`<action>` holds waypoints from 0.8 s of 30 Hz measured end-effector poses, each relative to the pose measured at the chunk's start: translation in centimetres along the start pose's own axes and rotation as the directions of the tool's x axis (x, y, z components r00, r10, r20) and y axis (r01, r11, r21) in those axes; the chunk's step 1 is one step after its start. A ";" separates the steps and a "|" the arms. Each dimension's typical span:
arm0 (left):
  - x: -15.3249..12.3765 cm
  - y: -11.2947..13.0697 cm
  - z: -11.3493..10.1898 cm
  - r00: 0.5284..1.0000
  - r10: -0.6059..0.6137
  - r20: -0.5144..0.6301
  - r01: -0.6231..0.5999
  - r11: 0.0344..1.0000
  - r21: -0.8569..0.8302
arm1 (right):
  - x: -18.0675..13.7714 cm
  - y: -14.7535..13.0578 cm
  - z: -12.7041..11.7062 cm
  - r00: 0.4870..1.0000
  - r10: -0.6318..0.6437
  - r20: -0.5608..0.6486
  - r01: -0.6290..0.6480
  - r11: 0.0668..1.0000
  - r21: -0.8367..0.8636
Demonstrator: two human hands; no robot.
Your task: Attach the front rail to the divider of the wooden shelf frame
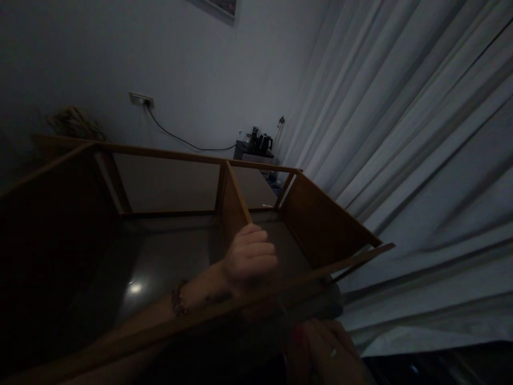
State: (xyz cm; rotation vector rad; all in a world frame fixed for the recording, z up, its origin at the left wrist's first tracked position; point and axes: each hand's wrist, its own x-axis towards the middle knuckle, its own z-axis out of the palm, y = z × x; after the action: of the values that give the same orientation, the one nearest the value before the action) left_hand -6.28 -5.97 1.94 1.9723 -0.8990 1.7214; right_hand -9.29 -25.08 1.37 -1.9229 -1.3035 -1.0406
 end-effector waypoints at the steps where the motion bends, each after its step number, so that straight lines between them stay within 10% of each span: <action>1: 0.2 0.0 -0.1 1.000 -0.003 0.007 0.003 1.000 0.003 | -0.1 -0.1 0.0 1.000 0.025 0.009 -0.025 1.000 0.010; 16: 0.9 1.2 -0.3 0.994 -0.107 0.009 0.106 0.990 0.090 | 0.3 -2.2 2.4 0.909 0.369 -0.195 -0.294 0.897 0.329; 24: 0.1 0.9 -0.5 0.992 -0.115 0.060 0.111 0.992 0.066 | -0.2 -0.6 3.4 0.970 0.244 -0.005 -0.205 0.825 0.526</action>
State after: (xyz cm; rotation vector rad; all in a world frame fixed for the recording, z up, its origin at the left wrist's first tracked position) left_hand -7.25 -6.26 2.02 2.0865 -0.7468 1.6511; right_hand -8.92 -22.25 -0.58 -1.5530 -1.1359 -0.5507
